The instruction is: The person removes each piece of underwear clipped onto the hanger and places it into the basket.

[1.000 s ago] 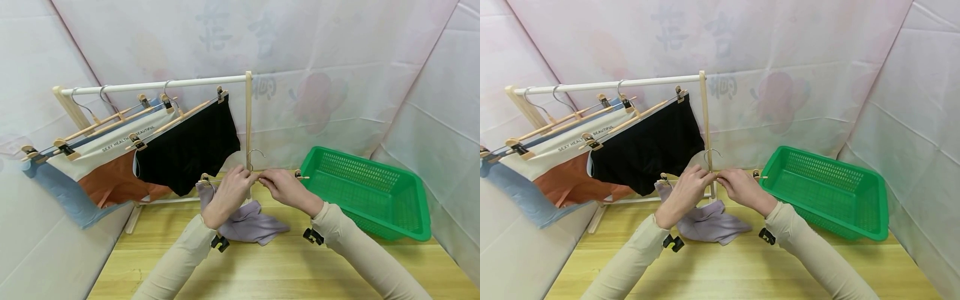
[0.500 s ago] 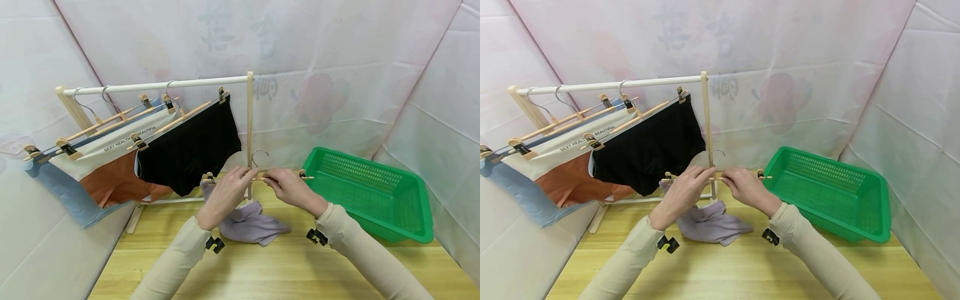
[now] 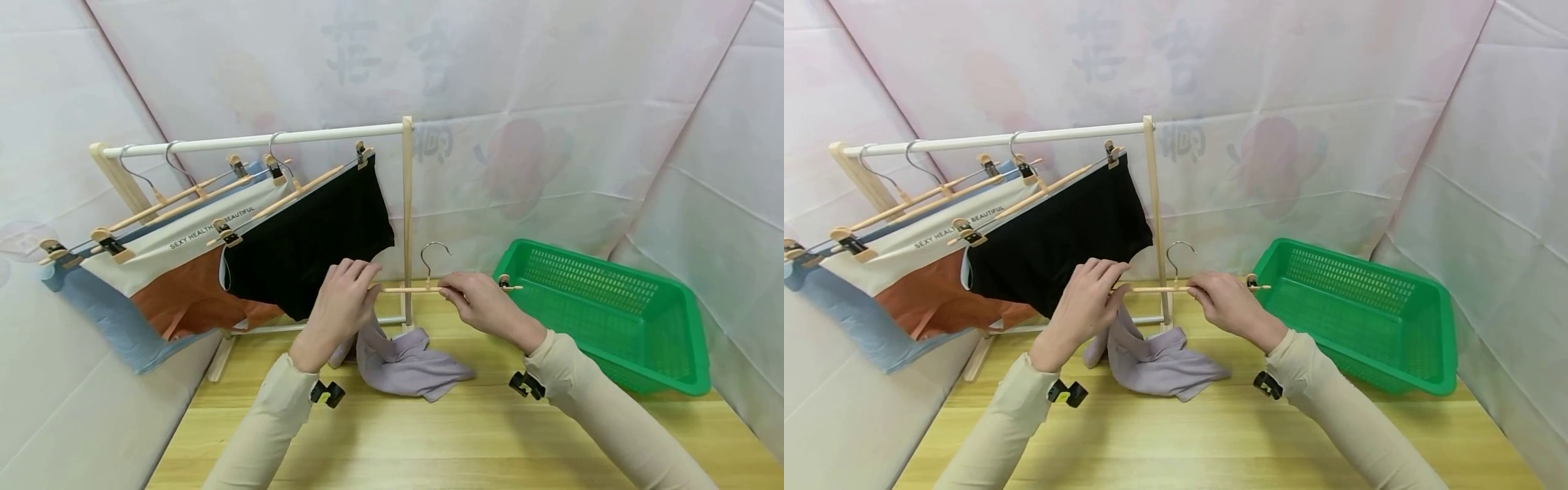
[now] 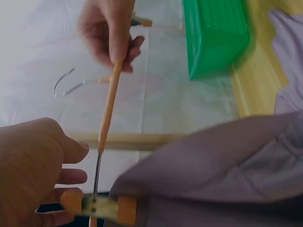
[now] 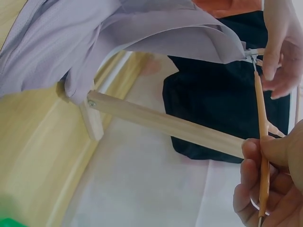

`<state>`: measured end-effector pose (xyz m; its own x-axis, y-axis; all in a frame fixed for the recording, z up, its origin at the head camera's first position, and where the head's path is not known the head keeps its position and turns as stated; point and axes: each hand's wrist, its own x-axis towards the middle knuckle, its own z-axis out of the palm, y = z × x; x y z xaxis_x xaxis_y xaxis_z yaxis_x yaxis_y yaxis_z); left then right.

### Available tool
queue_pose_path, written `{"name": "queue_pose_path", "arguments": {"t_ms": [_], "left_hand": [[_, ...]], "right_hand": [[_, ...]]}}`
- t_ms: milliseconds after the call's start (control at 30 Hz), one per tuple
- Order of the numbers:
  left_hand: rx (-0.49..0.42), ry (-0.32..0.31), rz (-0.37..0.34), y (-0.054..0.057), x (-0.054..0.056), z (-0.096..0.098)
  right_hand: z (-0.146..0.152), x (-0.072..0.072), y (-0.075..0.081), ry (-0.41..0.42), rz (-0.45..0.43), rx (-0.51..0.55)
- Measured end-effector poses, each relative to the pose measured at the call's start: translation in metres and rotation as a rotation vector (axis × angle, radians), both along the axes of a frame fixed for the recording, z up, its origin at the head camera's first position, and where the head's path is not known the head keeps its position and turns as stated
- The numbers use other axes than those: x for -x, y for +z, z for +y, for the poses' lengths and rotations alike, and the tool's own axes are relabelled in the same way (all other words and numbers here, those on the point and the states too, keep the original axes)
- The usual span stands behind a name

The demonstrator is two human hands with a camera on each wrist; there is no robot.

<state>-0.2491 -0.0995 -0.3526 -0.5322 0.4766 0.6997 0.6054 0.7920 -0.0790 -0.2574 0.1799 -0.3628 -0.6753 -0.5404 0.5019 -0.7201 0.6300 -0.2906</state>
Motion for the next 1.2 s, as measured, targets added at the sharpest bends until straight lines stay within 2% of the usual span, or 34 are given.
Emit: {"name": "queue_pose_path", "arguments": {"t_ms": [100, 200, 533, 633, 967, 1200], "left_hand": [[-0.005, 0.026, -0.055, 0.001, 0.0, -0.008], [-0.031, 0.025, -0.11, 0.0, 0.0, -0.016], [-0.096, -0.072, -0.241, -0.002, 0.004, -0.03], [-0.11, -0.101, -0.261, -0.003, 0.005, -0.033], [-0.164, -0.188, -0.181, -0.009, 0.011, -0.035], [-0.179, -0.213, -0.114, -0.01, 0.014, -0.035]], "right_hand": [[0.002, 0.001, -0.001, -0.002, 0.01, 0.003], [0.004, 0.002, -0.003, -0.003, 0.008, 0.011], [0.011, 0.001, -0.004, -0.008, -0.007, 0.014], [0.013, 0.002, -0.004, -0.006, -0.013, 0.016], [0.012, 0.003, -0.004, -0.022, -0.041, 0.021], [0.01, 0.005, -0.002, -0.016, -0.062, 0.03]]}}
